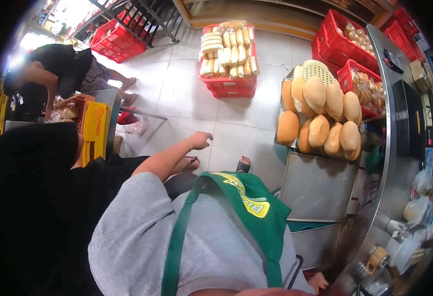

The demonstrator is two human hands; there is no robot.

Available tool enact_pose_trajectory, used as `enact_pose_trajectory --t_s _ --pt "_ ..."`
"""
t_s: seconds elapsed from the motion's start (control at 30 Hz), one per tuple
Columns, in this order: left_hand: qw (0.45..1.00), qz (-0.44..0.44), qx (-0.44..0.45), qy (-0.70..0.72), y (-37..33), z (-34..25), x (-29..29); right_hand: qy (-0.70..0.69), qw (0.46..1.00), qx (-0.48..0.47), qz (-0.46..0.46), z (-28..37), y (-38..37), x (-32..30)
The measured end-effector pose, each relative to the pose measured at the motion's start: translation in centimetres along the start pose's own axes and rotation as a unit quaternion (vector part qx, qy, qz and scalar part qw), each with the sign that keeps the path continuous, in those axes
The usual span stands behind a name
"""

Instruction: The person transfers packaged bread rolls and buns from red plastic baskets into a glass display case. They repeatedly pick up items, place them on shelves, and adjust the arrangement to fit more products.

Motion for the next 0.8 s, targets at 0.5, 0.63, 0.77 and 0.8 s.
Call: enact_pose_trajectory --t_s 0.5,0.63,0.77,0.8 --pt "0.995 0.081 -0.054 0.000 -12.8 17.9 -15.0 -0.391 0.779 -0.402 -0.279 32.9 22.6 -33.4" --pt "0.997 0.050 -0.044 0.026 -20.0 22.4 -19.2 -0.427 0.651 -0.564 -0.273 39.5 35.5 -45.3" --pt "0.991 -0.021 -0.101 0.088 -22.7 27.0 -23.8 -0.453 0.578 -0.642 -0.220 44.9 44.5 -52.7" --pt "0.988 -0.050 -0.114 0.096 -22.4 28.8 -24.5 -0.465 0.568 -0.648 -0.204 46.3 46.0 -54.0"
Point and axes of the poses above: each hand's wrist, its own y-axis away from the middle knuckle, its own x-axis out of the palm, z = x × y, the point moved 5 cm from there along -y, towards the middle knuckle, and after that the axes turned 5 degrees about -y, right-handed, at the moved point
